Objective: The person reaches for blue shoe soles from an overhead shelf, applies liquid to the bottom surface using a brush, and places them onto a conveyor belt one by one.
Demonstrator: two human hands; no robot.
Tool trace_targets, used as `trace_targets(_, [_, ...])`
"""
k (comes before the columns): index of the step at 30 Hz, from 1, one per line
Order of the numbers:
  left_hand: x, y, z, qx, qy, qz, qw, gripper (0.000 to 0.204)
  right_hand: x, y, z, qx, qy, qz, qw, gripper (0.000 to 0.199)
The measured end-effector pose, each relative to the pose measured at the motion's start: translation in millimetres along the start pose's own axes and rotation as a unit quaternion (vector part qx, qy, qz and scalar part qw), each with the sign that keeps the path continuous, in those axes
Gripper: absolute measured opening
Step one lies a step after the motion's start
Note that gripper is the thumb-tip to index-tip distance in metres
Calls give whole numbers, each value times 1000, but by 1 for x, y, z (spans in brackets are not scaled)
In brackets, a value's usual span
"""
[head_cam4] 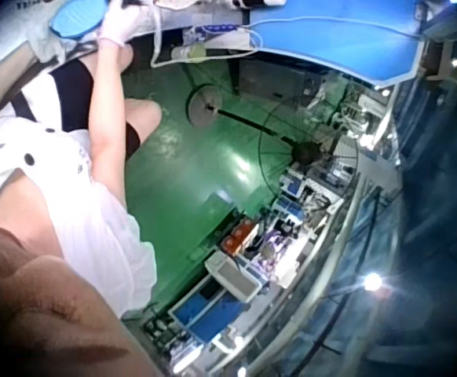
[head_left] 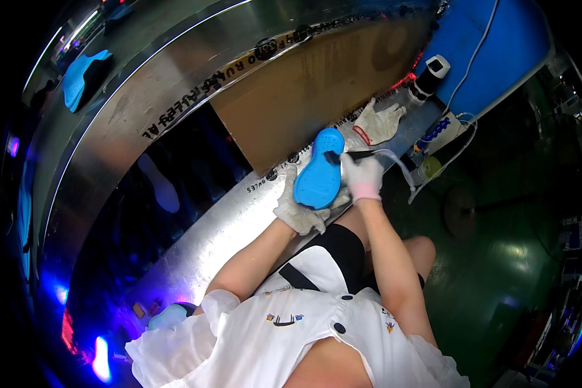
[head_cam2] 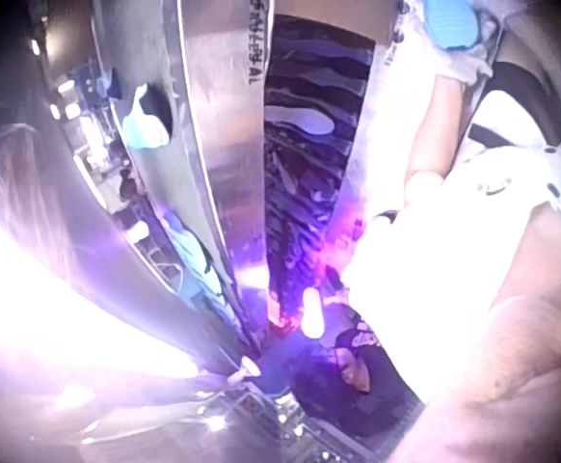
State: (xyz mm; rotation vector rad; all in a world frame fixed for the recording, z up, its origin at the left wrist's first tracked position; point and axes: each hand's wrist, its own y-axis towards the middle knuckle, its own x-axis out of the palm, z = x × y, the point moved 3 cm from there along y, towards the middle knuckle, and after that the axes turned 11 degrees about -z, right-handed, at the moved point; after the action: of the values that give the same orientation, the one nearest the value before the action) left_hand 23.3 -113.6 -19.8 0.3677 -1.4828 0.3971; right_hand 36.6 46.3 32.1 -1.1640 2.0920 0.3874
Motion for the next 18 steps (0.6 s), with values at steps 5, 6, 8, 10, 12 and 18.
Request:
trace_targets(5, [-12,5,-1,40,31,46,998,82,-18,-78,-27,-239,-40,-27,970,15])
trace_targets(6, [3,2,-4,25,57,53,997,81,-32,-86,-27,-253,-9,-32,967,16])
trace_targets(8, [16,-12,-9,-13,84,-2,996,78,-51,-87,-30,-155,87,-98,979,15])
trace_targets(10, [26,-12,-18,-49,41,-93,994,74,-62,-75,-35,-222,107,58,967,15])
trace_targets(12, [29,6,-26,58,98,-33,993,72,-59,-84,-55,-356,3,122,926,16])
trace_targets(18, [78,3,-20,65,33,-103,992,74,-88,-93,-63,-249,261,69,930,16])
